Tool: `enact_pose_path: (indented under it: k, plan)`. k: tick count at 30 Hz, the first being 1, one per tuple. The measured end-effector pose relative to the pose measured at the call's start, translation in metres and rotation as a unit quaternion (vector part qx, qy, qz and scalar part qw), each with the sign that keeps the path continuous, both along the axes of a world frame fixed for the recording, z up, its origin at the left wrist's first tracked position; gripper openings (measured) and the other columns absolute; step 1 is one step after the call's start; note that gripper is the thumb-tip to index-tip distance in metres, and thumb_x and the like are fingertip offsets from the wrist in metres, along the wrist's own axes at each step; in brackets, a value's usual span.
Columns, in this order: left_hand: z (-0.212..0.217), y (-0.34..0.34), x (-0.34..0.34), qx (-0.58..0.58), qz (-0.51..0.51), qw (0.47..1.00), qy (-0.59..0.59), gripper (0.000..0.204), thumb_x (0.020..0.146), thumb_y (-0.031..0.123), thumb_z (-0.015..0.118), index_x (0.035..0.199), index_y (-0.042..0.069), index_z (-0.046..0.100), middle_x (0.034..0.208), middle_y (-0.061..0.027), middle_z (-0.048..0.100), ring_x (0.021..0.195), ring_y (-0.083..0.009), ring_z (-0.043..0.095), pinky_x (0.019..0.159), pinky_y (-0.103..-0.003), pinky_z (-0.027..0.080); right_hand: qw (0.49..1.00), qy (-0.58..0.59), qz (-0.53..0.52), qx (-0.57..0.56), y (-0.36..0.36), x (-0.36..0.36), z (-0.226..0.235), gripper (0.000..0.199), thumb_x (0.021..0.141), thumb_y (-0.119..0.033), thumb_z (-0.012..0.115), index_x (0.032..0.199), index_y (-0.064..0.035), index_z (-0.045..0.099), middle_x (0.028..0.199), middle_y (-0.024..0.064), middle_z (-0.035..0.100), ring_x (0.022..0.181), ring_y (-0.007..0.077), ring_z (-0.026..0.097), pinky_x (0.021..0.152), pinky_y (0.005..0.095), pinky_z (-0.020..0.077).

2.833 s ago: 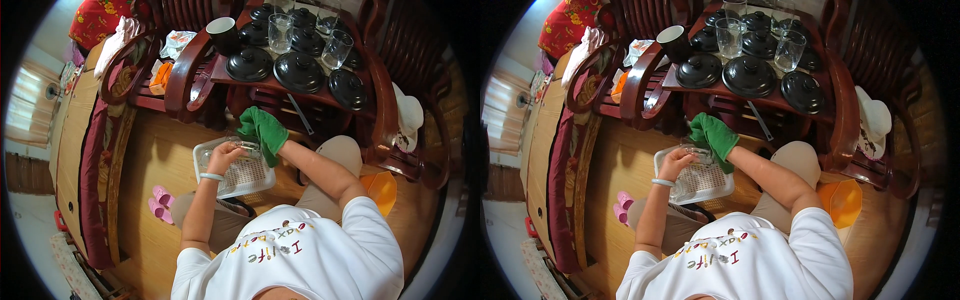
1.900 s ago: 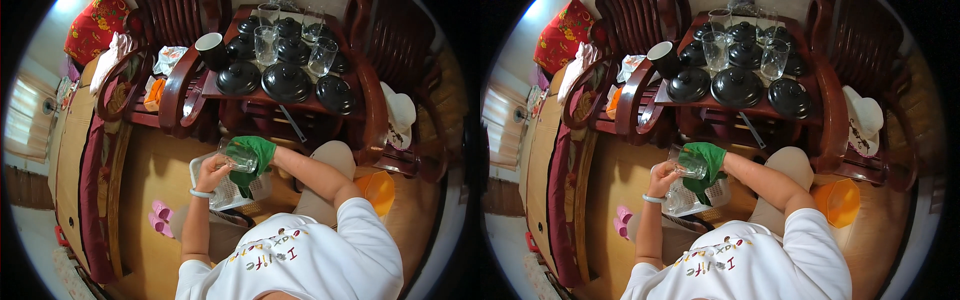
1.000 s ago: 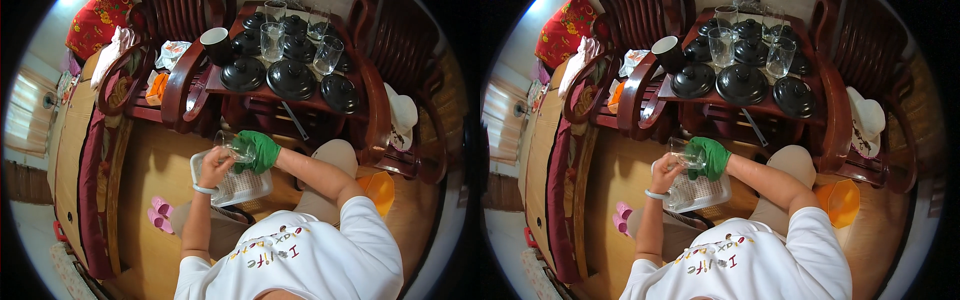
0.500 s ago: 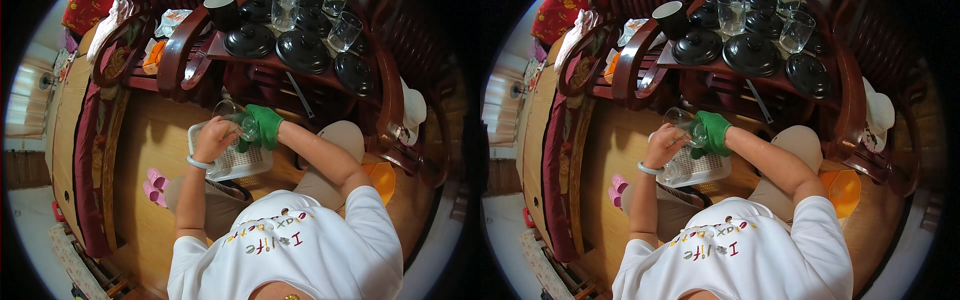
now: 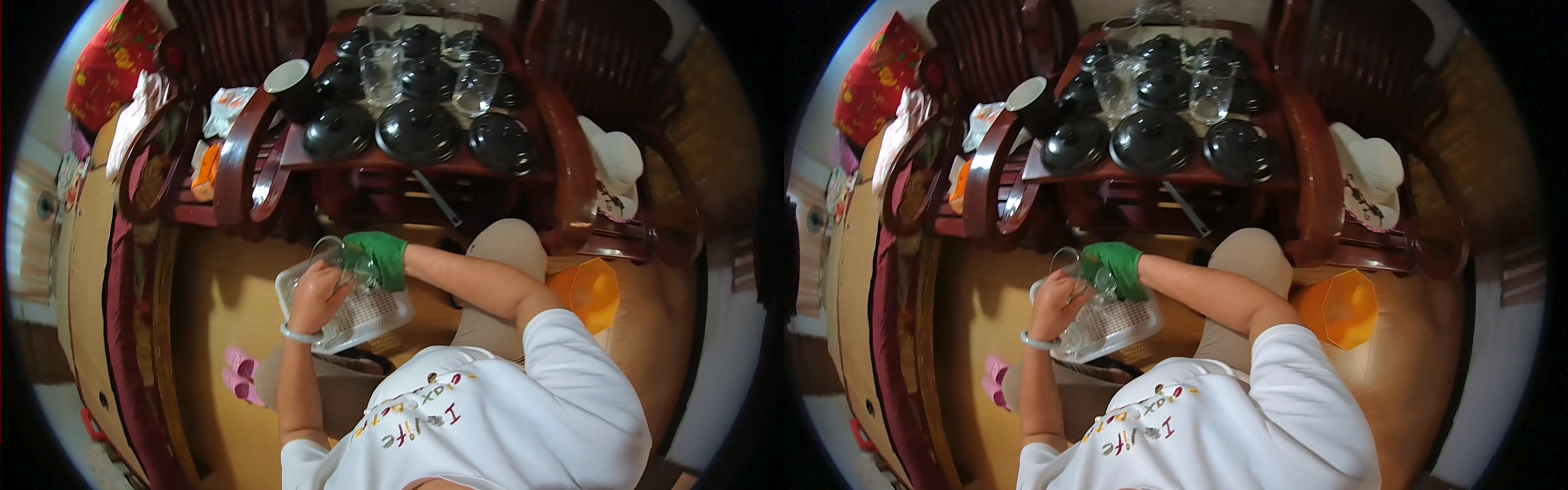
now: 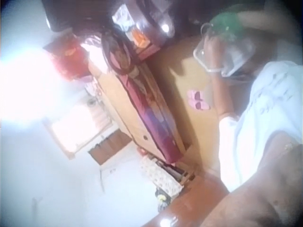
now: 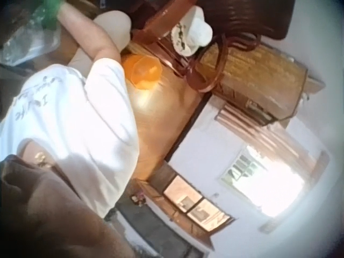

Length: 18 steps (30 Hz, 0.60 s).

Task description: The person wipes various pieces of glassware with a cloth, handling glasses and a mug one at a time and placing some on a table.

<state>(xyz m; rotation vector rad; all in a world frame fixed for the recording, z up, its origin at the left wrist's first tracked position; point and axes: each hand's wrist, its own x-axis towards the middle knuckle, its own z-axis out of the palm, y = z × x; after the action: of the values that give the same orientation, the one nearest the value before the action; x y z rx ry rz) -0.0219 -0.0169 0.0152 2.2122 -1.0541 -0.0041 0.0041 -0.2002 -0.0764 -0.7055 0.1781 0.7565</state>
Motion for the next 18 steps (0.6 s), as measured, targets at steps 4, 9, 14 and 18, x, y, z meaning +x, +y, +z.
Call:
enact_pose_path:
  k: [4,9,14,18]
  plan:
    - [0.006,0.002,-0.003,-0.031,-0.013,0.999,0.007,0.013,0.067,0.001,0.071,0.070,0.003,0.058,0.064,-0.0113,0.054,0.068,-0.0305,0.051,0.064,-0.038,0.042,0.999,-0.009,0.024,0.021,-0.001,-0.008,0.002,0.011,0.085,-0.014,0.054,0.080,-0.0058,0.060,0.074,0.0045,0.059,0.064,0.0162,0.057,0.057,0.0316,0.0475]
    - [0.017,-0.002,-0.004,-0.015,-0.009,1.000,-0.025,0.013,0.066,0.003,0.071,0.074,0.001,0.061,0.069,-0.0115,0.057,0.073,-0.0298,0.053,0.065,-0.037,0.043,0.996,0.045,-0.037,0.071,0.001,-0.015,0.003,0.013,0.086,-0.017,0.054,0.078,-0.0076,0.058,0.070,0.0047,0.058,0.060,0.0171,0.056,0.055,0.0311,0.0474]
    - [0.017,-0.002,-0.002,0.005,0.033,0.996,-0.081,0.017,0.067,0.007,0.072,0.080,0.003,0.063,0.081,-0.0105,0.060,0.086,-0.0300,0.055,0.078,-0.040,0.044,0.985,0.086,-0.057,0.139,0.004,-0.008,0.022,0.019,0.086,-0.024,0.052,0.078,-0.0084,0.058,0.069,0.0044,0.059,0.060,0.0169,0.058,0.056,0.0314,0.0503]
    - [0.009,-0.003,-0.002,0.012,0.091,0.981,-0.168,0.024,0.068,0.012,0.071,0.089,0.006,0.062,0.089,-0.0079,0.063,0.098,-0.0294,0.055,0.095,-0.044,0.038,0.989,0.070,-0.032,0.126,-0.001,-0.006,0.043,0.023,0.087,-0.028,0.050,0.078,-0.0086,0.058,0.072,0.0047,0.062,0.063,0.0178,0.061,0.059,0.0324,0.0521]
